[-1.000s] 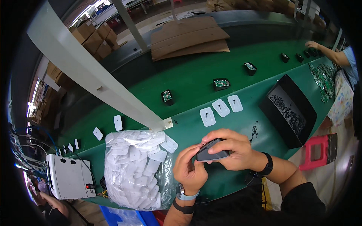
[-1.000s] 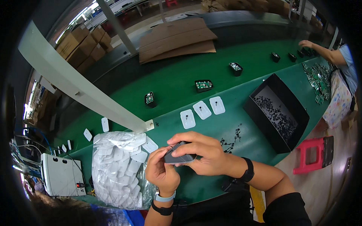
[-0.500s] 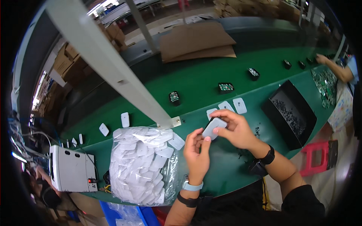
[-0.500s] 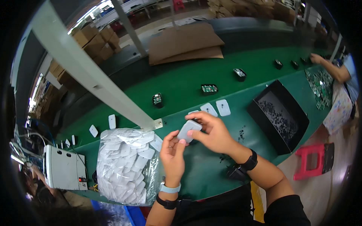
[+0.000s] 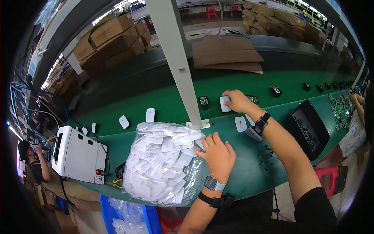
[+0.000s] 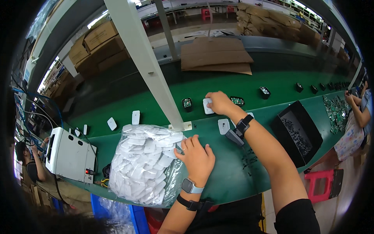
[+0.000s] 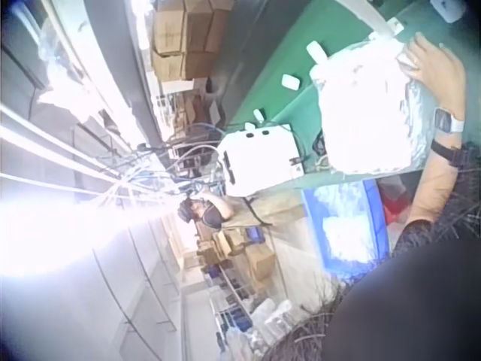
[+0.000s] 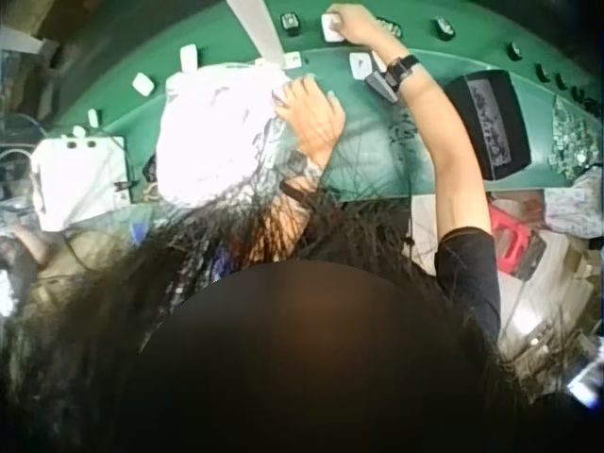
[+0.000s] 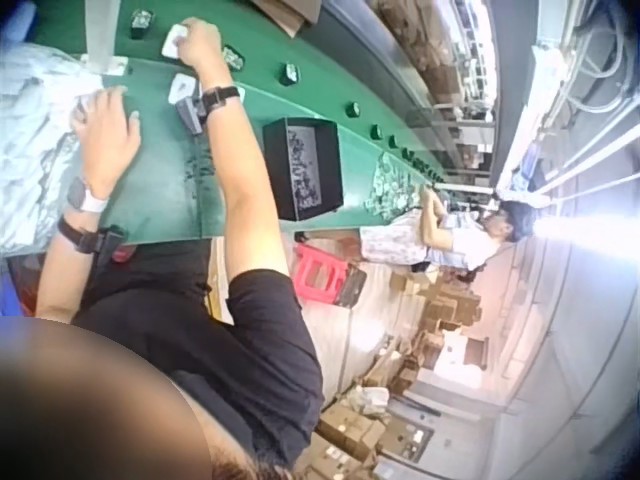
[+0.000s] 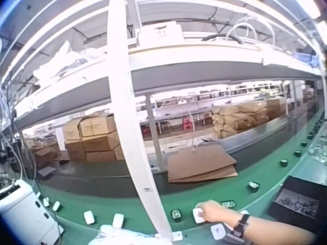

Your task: The person assembles small electronic devices by inserting green circuit boards into white plastic housings. They pick up a white casing, place a circuit board inside, and then snap a black cover onto the casing to complete the unit. The process is repeated for multiple units on a green workbench.

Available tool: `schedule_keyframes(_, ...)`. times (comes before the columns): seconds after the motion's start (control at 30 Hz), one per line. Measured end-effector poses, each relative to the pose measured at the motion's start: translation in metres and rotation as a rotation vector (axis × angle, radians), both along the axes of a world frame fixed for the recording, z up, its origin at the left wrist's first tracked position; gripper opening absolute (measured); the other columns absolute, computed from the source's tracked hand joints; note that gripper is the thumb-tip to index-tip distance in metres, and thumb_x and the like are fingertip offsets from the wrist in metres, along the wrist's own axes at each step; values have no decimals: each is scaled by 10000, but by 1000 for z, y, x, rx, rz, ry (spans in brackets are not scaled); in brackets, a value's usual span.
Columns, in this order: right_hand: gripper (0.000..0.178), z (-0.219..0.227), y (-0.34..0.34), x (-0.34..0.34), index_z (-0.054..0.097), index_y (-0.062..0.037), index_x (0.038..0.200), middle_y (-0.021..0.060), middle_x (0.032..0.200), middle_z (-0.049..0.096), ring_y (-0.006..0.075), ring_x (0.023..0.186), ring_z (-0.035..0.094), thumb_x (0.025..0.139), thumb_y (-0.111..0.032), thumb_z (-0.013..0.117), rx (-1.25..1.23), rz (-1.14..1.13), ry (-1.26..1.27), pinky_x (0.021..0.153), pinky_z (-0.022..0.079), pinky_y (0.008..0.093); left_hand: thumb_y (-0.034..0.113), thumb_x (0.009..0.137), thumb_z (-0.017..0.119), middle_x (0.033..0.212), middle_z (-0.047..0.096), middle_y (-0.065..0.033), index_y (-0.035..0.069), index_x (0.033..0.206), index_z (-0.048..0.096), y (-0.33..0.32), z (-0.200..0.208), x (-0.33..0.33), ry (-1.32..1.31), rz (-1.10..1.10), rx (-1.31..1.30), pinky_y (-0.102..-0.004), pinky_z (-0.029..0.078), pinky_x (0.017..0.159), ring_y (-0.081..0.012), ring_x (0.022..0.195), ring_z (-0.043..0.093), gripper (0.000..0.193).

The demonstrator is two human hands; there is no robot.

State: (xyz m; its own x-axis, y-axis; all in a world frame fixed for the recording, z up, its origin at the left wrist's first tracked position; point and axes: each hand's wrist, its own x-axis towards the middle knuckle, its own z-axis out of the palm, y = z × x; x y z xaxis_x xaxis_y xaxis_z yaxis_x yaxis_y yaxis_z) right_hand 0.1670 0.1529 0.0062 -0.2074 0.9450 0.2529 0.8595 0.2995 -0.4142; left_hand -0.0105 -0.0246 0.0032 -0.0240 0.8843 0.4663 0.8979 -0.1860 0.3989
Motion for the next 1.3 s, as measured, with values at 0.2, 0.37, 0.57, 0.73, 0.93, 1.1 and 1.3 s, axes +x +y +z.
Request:
schedule_keyframes(0.2, 227, 70, -79, -14, 664, 2, 1035, 132, 994, 685, 268, 909, 631, 827, -77, 708, 179, 153, 272, 800, 512, 377, 96, 856, 633, 1039, 649, -114, 44, 1154, 614, 1, -14, -9, 33, -80, -126, -528, 366, 949, -313, 1055, 574, 303)
schedule_keyframes(0.37, 67, 78, -138, 42, 705, -25, 831, 71, 685, 647, 160, 605, 586, 810, -85, 683, -249, 325, 343, 594, 474, 298, 97, 814, 691, 1038, 599, -113, 45, 1090, 612, 3, -7, -6, -29, -63, -149, -480, 391, 859, -329, 1056, 551, 291)
schedule_keyframes(0.57, 76, 32, -170, 78, 715, -31, 810, 79, 708, 656, 208, 618, 622, 764, -78, 677, -504, 364, 57, 582, 491, 337, 73, 798, 692, 1047, 582, -108, 52, 1081, 612, 9, -15, -12, 40, -80, -145, -456, 385, 841, -326, 1047, 540, 294)
schedule_keyframes(0.73, 77, 34, -176, 78, 697, -36, 752, 106, 695, 658, 297, 637, 636, 718, -69, 636, -525, 331, 13, 581, 498, 388, 44, 774, 692, 1024, 604, -140, 50, 1108, 595, 8, -10, -9, -86, -215, -135, -466, 416, 852, -354, 1041, 552, 347)
schedule_keyframes(0.93, 72, 22, -184, 77, 678, -27, 696, 159, 655, 648, 373, 622, 628, 655, -37, 620, -427, 303, 27, 554, 487, 447, 84, 744, 752, 981, 591, -159, 8, 1082, 571, 7, -11, -13, 51, -75, -104, -441, 461, 831, -379, 948, 576, 391)
schedule_keyframes(1.1, 71, 30, -180, 76, 683, -40, 728, 130, 675, 653, 364, 648, 626, 710, -88, 633, -487, 273, -166, 566, 481, 449, 93, 752, 764, 1002, 595, -173, -6, 1049, 577, 6, -9, -13, 9, -172, -203, -447, 476, 822, -379, 930, 584, 365)
schedule_keyframes(1.3, 76, 22, -178, 78, 666, -36, 752, 125, 728, 659, 341, 697, 638, 748, -102, 629, -484, 298, -125, 614, 492, 428, -56, 771, 724, 983, 630, -138, -12, 1072, 588, 7, 2, -5, -220, -350, -170, -370, 520, 847, -277, 975, 642, 333)
